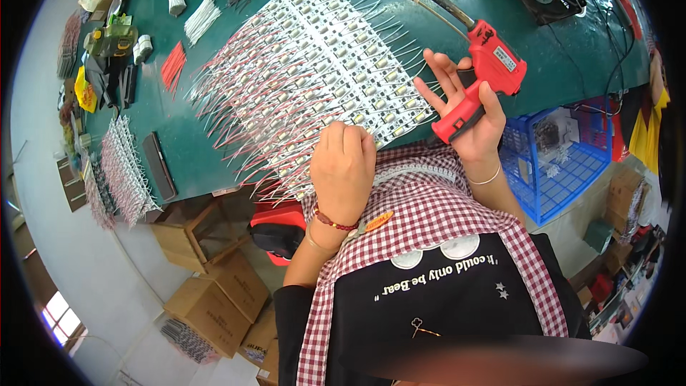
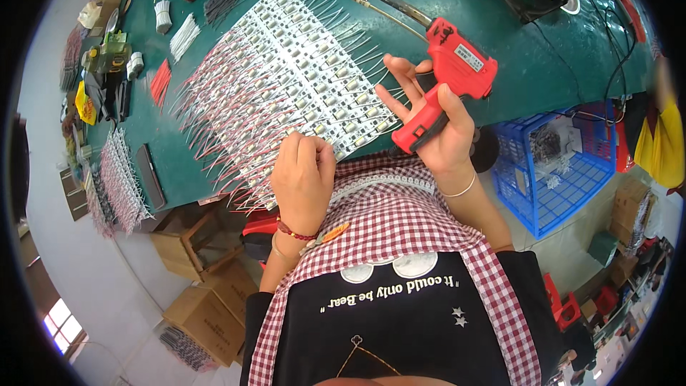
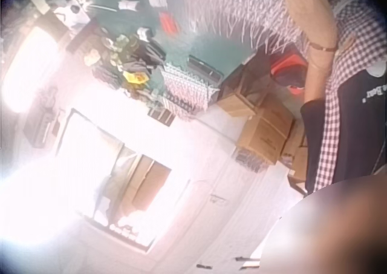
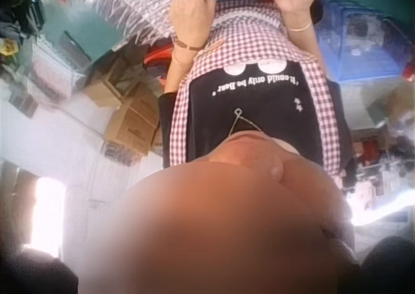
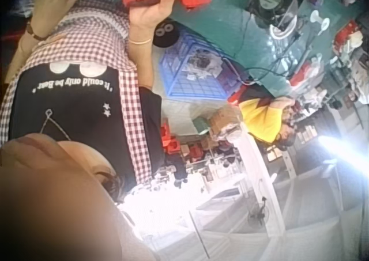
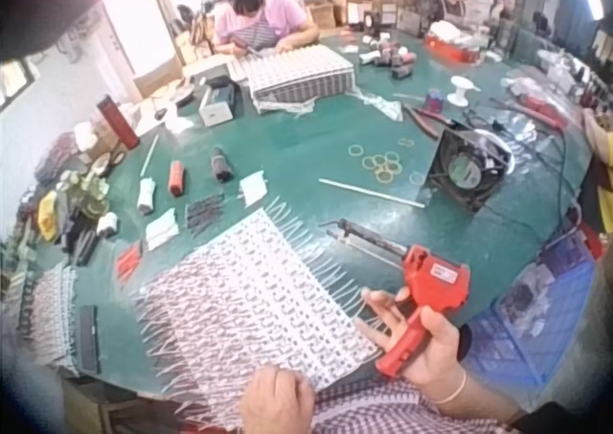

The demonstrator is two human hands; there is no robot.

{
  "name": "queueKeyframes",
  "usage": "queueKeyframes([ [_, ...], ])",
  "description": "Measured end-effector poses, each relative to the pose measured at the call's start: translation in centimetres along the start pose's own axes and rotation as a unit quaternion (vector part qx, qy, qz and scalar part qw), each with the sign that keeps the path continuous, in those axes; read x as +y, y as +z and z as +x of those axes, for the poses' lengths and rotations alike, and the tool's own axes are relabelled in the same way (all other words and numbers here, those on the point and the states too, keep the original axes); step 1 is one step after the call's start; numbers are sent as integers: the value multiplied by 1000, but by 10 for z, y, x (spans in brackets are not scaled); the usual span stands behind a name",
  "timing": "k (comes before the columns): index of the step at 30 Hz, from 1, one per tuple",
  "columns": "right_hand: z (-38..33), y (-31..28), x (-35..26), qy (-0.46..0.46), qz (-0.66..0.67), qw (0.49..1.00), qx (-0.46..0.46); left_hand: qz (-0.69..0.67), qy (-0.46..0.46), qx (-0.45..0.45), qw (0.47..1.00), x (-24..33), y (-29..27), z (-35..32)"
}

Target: The person assembles an LED panel by soldering electronic components and wires onto it with a handheld soldering iron.

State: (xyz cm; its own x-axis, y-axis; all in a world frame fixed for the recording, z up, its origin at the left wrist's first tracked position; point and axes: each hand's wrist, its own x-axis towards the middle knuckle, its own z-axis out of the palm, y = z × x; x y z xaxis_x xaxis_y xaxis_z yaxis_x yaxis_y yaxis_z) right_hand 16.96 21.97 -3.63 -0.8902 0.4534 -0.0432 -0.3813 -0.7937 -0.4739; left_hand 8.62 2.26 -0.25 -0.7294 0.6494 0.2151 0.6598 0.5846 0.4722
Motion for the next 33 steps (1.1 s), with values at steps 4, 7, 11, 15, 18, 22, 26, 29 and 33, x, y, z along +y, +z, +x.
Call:
queueKeyframes([
  [4, 0, -2, 1, -2, 2, 1000, -4, -16, 10, 22, 1000, -3, -1, 3],
  [7, 0, 2, 0, 2, 4, 1000, 20, -18, 71, 25, 997, -10, -7, 10],
  [11, -1, 3, 0, 1, 0, 1000, 21, -42, 157, -45, 986, -15, -13, 15],
  [15, -1, 3, 0, 0, -4, 1000, 28, -49, 165, -50, 984, -20, -8, 16],
  [18, -1, 4, 0, -4, -4, 999, 31, -58, 155, -57, 985, -20, -6, 17],
  [22, 0, 2, 1, -5, -2, 999, 32, -19, 155, -54, 986, -15, -2, 18],
  [26, 0, 3, 1, -3, 2, 1000, 29, 1, 133, -57, 990, -12, -2, 12],
  [29, -1, 3, 1, -3, -5, 1000, 26, -11, 115, -45, 992, -12, -1, 1],
  [33, -2, 0, 2, -4, -2, 1000, 23, 0, 101, -36, 994, -17, -10, -7],
])
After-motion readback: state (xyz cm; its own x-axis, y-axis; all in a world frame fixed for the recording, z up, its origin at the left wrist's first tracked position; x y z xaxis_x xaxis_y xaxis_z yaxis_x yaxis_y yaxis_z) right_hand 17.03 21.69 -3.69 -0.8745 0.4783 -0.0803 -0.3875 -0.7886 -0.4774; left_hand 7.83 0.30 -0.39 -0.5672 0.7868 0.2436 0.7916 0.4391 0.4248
